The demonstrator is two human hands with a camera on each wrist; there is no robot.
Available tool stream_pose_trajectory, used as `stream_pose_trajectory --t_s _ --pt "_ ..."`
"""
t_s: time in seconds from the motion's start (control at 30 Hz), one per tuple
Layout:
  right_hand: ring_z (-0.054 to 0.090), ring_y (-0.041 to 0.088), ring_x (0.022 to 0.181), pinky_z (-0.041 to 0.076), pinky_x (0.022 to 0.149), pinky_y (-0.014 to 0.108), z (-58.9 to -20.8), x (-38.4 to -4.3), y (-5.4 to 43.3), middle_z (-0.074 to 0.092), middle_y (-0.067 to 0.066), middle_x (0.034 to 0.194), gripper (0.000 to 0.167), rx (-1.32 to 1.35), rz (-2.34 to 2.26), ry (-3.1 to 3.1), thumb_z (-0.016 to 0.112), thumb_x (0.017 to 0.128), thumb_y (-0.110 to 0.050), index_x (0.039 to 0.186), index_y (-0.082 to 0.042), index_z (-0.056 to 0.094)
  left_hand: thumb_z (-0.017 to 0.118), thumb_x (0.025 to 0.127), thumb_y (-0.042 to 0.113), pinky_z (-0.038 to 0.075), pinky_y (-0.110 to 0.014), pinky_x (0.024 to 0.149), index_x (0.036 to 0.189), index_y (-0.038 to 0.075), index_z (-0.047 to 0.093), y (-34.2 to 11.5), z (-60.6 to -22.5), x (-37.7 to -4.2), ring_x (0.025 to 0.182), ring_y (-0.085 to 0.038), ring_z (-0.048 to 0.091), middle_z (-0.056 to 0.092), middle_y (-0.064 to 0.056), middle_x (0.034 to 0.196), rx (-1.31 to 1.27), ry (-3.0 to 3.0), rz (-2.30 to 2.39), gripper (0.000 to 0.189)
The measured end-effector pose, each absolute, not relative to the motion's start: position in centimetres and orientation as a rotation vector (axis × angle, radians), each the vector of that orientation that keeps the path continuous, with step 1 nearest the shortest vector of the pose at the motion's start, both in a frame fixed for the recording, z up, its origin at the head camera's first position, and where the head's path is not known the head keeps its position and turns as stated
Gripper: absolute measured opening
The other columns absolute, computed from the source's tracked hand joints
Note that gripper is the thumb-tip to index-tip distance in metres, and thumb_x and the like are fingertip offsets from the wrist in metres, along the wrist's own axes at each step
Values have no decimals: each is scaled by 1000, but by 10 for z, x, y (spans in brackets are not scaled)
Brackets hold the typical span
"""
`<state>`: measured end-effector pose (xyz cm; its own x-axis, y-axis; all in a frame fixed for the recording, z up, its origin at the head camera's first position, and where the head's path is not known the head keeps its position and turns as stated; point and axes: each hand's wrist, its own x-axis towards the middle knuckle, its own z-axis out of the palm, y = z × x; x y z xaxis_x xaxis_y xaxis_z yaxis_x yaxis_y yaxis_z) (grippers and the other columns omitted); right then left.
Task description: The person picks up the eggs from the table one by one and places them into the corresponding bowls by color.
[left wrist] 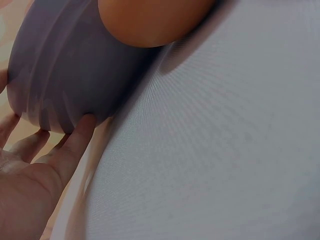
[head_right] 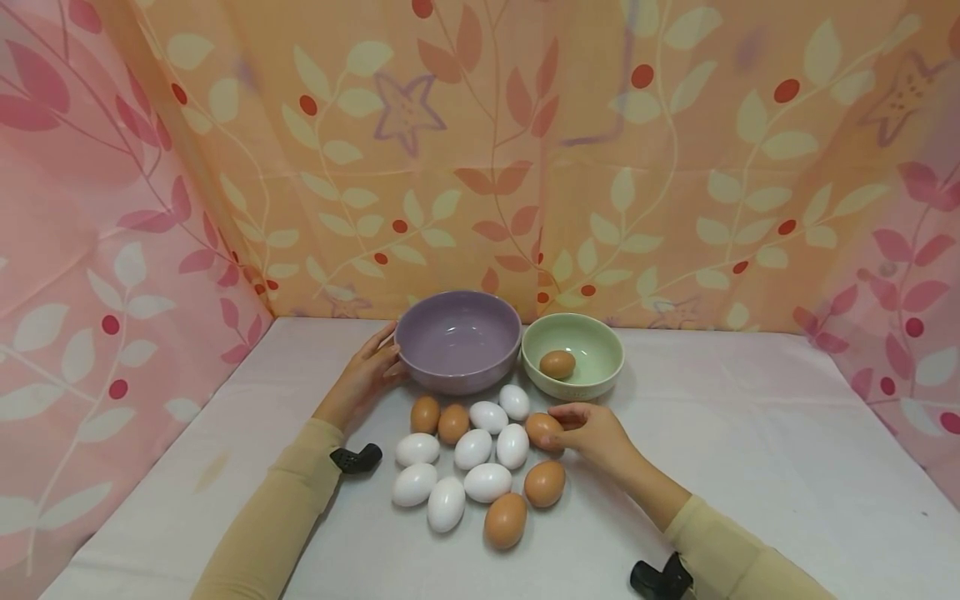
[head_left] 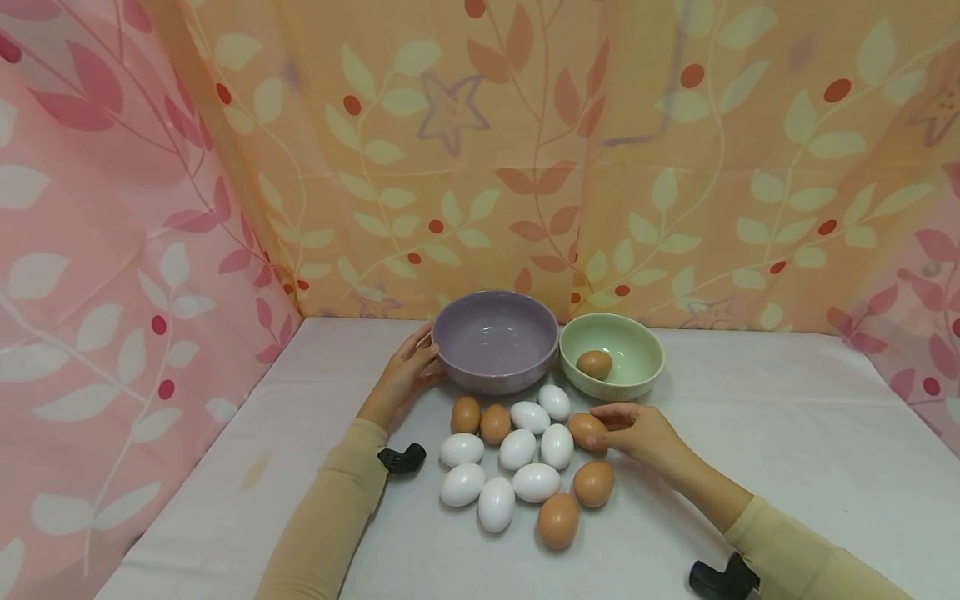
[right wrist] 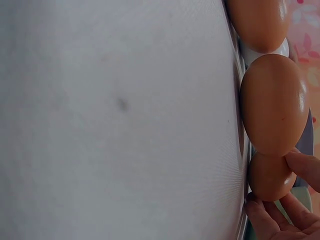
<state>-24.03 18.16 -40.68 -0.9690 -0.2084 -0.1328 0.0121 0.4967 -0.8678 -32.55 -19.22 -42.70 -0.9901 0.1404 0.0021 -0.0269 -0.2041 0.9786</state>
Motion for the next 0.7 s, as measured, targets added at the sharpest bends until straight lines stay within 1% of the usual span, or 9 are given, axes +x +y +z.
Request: stream_pose_trajectory --t_s 0.13,0.2,0.3,0.37,0.43,0.57,0.7 --pt "64 29 117 51 82 22 -407 -240 181 69 20 124 57 -161 -1458 2528 82 82 -24 128 3 63 56 103 21 36 -56 114 157 24 31 -192 -427 -326 145 -31 38 25 -5 165 133 1904 2357 60" --pt "65 27 114 51 80 22 -407 -240 181 69 20 123 56 -158 -1463 2528 82 82 -23 128 3 64 55 103 21 36 -56 114 157 24 31 -192 -427 -326 145 -31 38 26 -5 165 133 1906 2357 60" --pt "66 19 105 51 75 23 -406 -240 181 70 20 121 54 -160 -1470 2525 81 83 -23 127 3 64 55 103 22 37 -55 114 157 24 30 -192 -427 -327 145 -31 39 26 -5 165 136 1907 2355 60" --pt "65 12 97 52 72 24 -407 -240 181 71 20 119 53 -160 -1481 2519 80 83 -22 127 3 64 55 103 22 37 -54 114 157 24 30 -192 -428 -327 145 -31 39 25 -5 165 135 1911 2350 60" --pt "63 8 90 51 70 24 -407 -240 181 72 18 116 52 -153 -1490 2516 80 83 -21 126 4 65 55 103 22 37 -55 114 157 25 29 -192 -427 -326 145 -31 39 25 -5 165 137 1909 2348 61" --pt "60 8 83 51 68 25 -406 -241 180 73 15 114 52 -115 -1495 2507 80 83 -23 126 4 65 55 103 21 36 -55 114 157 24 29 -192 -427 -326 145 -31 38 25 -5 165 144 1894 2357 60" --pt "60 8 82 51 68 24 -406 -242 180 73 13 114 52 -105 -1499 2495 80 83 -23 125 4 65 54 103 20 37 -55 113 157 24 30 -192 -426 -325 145 -30 38 26 -5 165 152 1896 2359 59"
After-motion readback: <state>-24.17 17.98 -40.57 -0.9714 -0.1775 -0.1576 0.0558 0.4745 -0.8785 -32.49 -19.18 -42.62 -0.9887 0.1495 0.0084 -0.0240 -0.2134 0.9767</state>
